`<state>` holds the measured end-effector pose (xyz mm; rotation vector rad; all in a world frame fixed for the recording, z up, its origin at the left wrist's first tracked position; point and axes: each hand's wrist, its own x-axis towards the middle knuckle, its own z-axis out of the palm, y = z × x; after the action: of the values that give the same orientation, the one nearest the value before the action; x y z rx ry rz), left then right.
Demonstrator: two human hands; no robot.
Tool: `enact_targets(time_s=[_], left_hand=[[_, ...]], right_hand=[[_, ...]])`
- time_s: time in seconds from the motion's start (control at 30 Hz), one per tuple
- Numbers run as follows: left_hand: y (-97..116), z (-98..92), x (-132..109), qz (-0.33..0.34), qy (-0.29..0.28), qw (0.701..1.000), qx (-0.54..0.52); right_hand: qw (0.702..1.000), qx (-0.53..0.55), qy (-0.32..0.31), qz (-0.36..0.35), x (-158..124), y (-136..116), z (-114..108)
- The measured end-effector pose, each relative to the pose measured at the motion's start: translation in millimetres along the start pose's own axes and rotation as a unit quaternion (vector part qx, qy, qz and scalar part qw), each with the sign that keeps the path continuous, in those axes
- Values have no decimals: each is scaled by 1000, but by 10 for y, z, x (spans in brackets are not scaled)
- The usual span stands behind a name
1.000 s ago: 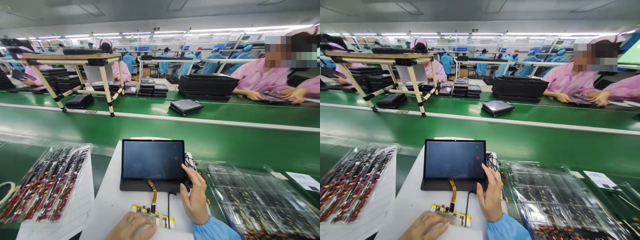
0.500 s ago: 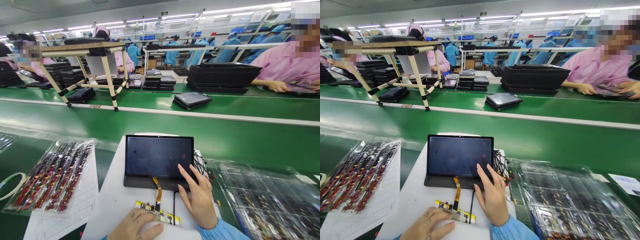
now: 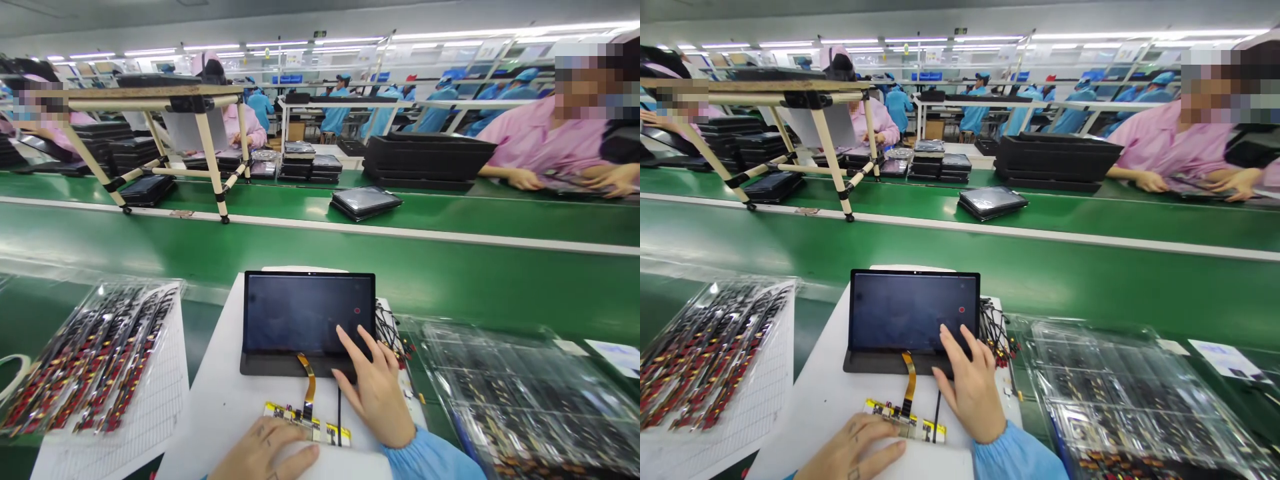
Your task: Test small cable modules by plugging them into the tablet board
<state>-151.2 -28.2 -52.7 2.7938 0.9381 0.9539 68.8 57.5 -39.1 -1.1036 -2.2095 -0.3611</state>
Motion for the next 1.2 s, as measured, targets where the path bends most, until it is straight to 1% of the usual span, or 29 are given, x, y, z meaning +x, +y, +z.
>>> enact_targets(time_s=[0.07,0.13,0.2,0.27,0.5,0.6,0.7,0.77,0.87,0.97,1.0,1.1,1.2], left_hand=[[-16,18,-22,2,0,1000,2],[-29,30,-38,3,0,1000,6],[-37,40,-52,7,1,1000,8],[-43,51,-71,10,4,1000,9],[-61,54,-128,14,-3,1000,-4],[-41,3,-53,15,28,999,0],[-10,-63,58,18,57,998,5],[5,-95,111,17,71,997,6],[9,-98,116,16,78,997,9],[-7,-42,42,18,58,998,7],[-15,-17,12,20,50,999,5],[-28,34,-44,23,36,999,2],[-23,26,-28,24,47,999,-1]], right_hand=[[998,-37,40,15,43,-15,-27],[991,-71,96,63,61,-13,-52],[985,-77,122,98,46,-1,-64],[985,-61,121,104,18,6,-64],[992,-5,103,69,-6,-17,-45],[996,0,72,52,-2,-14,-28],[1000,2,26,8,22,-20,-20],[1000,0,17,-14,44,-25,-22],[999,-2,25,-19,58,-24,-26],[1000,-5,19,-22,53,-18,-31],[999,-6,25,-21,51,-16,-35],[998,-7,67,-9,44,-16,-54],[997,-6,78,5,30,-15,-67]])
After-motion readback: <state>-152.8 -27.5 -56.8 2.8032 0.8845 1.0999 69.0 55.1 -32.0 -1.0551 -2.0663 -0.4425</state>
